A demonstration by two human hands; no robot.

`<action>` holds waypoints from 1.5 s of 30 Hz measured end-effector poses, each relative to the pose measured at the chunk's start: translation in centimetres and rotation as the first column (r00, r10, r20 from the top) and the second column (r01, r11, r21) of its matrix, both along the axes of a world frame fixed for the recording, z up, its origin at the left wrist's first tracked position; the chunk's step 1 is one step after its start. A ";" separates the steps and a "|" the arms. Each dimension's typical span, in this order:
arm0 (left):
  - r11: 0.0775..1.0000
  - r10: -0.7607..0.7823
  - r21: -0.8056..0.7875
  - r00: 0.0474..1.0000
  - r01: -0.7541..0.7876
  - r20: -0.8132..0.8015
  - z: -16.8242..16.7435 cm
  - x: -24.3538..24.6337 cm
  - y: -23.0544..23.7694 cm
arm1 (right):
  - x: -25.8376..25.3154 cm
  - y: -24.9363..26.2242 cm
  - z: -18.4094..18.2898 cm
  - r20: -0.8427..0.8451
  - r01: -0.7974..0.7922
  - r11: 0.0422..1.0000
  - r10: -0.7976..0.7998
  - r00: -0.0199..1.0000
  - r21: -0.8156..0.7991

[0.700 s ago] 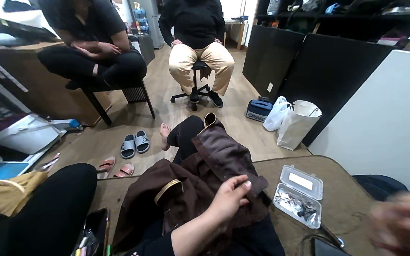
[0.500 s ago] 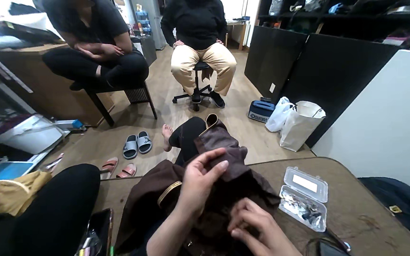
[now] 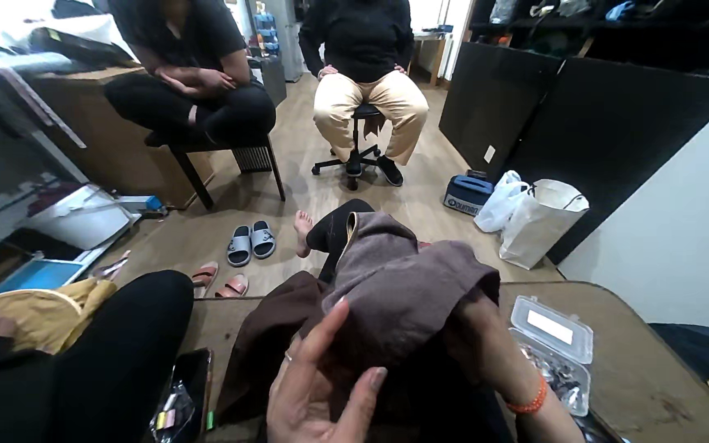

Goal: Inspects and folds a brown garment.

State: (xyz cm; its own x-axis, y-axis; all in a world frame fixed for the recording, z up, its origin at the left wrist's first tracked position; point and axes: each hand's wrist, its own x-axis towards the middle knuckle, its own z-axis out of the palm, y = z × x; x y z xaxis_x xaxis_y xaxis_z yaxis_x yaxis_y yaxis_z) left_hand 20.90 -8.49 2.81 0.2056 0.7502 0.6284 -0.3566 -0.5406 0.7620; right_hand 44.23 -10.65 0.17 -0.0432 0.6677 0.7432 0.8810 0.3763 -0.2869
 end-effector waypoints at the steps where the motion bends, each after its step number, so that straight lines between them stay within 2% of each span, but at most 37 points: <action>1: 0.996 -0.051 -0.066 0.999 0.051 0.012 -0.1 0.2 0.2 | -0.7 -0.6 -0.2 0.016 0.005 1.000 -0.005 1.000 0.000; 3: 0.962 -0.157 -0.219 0.986 0.165 0.055 -0.5 0.6 0.6 | -2.6 -2.1 -0.8 -0.067 -0.022 0.999 0.020 0.998 -0.031; 5: 0.908 -0.231 -0.335 0.967 0.253 0.106 -1.5 0.8 0.7 | -4.3 -3.6 -1.3 -0.286 -0.094 0.991 0.064 0.956 -0.091; 7: 0.860 -0.282 -0.405 0.951 0.310 0.129 -2.1 0.9 0.2 | -5.2 -4.8 -1.5 -0.472 -0.150 0.978 0.065 0.879 -0.145; 9: 0.839 -0.308 -0.426 0.941 0.337 0.137 -2.2 1.0 0.0 | -5.2 -5.1 -2.0 -0.540 -0.169 0.976 0.070 0.838 -0.136; 15: 0.848 -0.296 -0.424 0.947 0.320 0.123 -2.1 1.2 -0.2 | -5.8 -5.7 -2.6 -0.580 -0.224 0.970 0.128 0.804 -0.097; 35: 0.837 -0.340 -0.433 0.938 0.335 0.070 -1.8 1.1 -0.3 | -6.7 -5.2 -3.2 -0.695 -0.228 0.974 0.151 0.703 -0.018; 40: 0.789 -0.383 -0.469 0.915 0.397 0.130 -1.8 1.0 -0.2 | -6.7 -5.3 -3.0 -0.690 -0.227 0.974 0.153 0.708 -0.016; 45: 0.763 -0.409 -0.477 0.897 0.436 0.165 -1.9 1.0 0.0 | -7.0 -5.3 -2.7 -0.739 -0.259 0.965 0.153 0.656 -0.030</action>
